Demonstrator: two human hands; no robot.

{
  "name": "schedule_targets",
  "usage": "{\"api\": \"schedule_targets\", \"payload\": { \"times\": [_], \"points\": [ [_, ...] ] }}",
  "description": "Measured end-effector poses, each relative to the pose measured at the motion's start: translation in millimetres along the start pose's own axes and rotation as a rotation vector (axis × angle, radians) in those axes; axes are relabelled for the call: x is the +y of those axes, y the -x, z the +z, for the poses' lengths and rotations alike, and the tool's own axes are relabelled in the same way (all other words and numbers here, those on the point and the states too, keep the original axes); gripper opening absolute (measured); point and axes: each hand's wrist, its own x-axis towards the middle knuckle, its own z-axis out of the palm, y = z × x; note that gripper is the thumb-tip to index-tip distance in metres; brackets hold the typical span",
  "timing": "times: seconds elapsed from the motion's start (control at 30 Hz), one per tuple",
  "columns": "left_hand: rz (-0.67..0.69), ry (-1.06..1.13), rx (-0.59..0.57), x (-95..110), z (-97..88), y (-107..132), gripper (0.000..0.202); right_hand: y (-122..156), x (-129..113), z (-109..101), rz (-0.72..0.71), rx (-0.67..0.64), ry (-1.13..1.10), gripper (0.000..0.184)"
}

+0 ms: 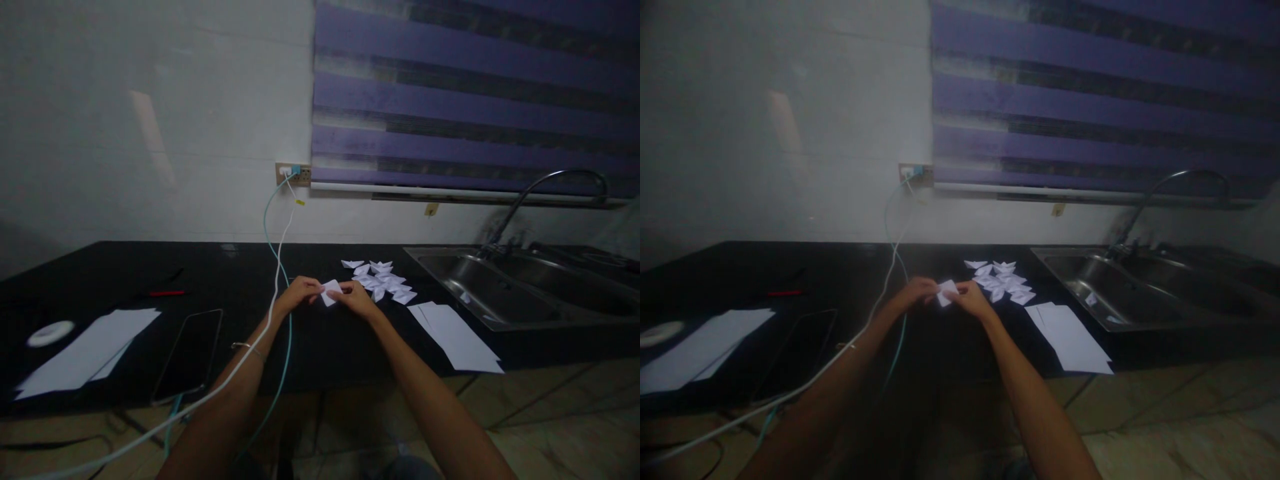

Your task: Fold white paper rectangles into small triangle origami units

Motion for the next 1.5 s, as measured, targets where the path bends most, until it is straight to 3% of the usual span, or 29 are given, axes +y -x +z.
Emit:
{"api": "schedule_targets", "payload": {
  "times": [0.2,0.33,0.43,0.6,0.77,0.93,1.17,1.5],
  "points": [
    [-0.024,0.059,0.119,1.6,-5.1,4.9,0.038,-1.0,-2.6,-2.7,-0.016,0.098,0.039,0.034],
    [-0.058,0.236,0.087,2.7,-0.6,3.9,0.045,-1.8,2.0,-0.7,-0.009,0.182,0.037,0.037],
    [-0.092,0.318,0.101,4.9,3.0,3.4,0.046,-1.1,4.8,0.0,0.027,0.137,-0.041,0.043],
    [-0.099,0.223,0.139,2.5,5.9,1.7,0.037,-3.2,6.5,-0.7,0.047,0.127,-0.137,0.042],
    [-0.08,0.221,0.11,-4.8,6.6,-2.0,0.058,-5.8,10.2,-2.4,0.039,0.178,-0.154,0.051],
    [-0.046,0.189,0.075,-7.9,4.7,-4.3,0.044,-7.0,15.7,-4.9,0.091,0.263,-0.151,0.049],
    [-0.068,0.159,0.055,-15.0,5.8,-5.9,0.043,-4.0,11.9,-3.4,0.115,0.108,-0.14,0.042],
    [-0.023,0.218,0.055,-5.3,2.4,0.9,0.045,-3.4,12.1,-7.4,0.092,0.081,-0.26,0.041]
  ]
}}
